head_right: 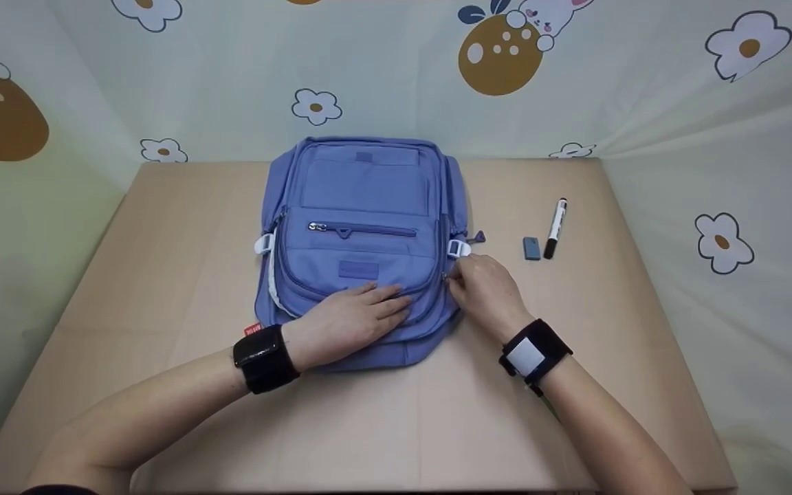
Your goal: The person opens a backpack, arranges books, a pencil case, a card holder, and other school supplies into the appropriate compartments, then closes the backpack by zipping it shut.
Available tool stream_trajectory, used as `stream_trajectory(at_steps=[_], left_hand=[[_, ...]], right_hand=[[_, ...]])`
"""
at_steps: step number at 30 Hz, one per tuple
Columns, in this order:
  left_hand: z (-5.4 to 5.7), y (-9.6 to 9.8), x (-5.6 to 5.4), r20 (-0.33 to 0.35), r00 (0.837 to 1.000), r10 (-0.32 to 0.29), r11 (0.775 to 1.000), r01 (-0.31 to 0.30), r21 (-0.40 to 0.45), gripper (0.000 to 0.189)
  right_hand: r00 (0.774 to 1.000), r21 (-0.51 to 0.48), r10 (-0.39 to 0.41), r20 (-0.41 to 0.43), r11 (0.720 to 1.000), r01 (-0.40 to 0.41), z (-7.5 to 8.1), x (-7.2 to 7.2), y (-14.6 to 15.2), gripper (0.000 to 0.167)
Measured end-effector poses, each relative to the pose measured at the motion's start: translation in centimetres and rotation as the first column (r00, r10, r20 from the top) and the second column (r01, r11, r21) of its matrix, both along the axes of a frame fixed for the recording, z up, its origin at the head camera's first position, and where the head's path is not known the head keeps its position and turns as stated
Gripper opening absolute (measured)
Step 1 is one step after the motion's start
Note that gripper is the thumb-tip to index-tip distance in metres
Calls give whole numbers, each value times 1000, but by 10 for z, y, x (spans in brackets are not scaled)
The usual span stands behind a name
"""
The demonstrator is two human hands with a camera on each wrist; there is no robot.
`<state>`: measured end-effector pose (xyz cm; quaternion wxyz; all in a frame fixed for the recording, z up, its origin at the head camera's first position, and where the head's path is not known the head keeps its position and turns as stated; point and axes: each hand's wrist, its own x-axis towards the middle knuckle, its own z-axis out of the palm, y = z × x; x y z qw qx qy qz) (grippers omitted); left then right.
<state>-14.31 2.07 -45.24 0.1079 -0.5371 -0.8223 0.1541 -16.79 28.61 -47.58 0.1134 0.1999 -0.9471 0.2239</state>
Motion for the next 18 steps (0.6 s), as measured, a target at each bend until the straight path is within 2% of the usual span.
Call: stream_trajectory(at_steps=[4,8,12,18], left_hand=[[0,2,1,-42,999,7,1000,-9,-28,41],[0,3,0,-51,999,12,999,-14,-42,41],[1,2,-2,-20,1000,19,999,-20,-40,42],[3,1,-5,59,997,45,999,-43,-32,43]], right_hand=[[1000,-1,16,-13,1000,-17,2,0,0,6],[999,0,31,-40,1000,-31,6,1,1,7],[998,4,36,-47,999,-36,8,2,1,8],[1000,3,27,-11,1000,-27,9,12,-1,14]])
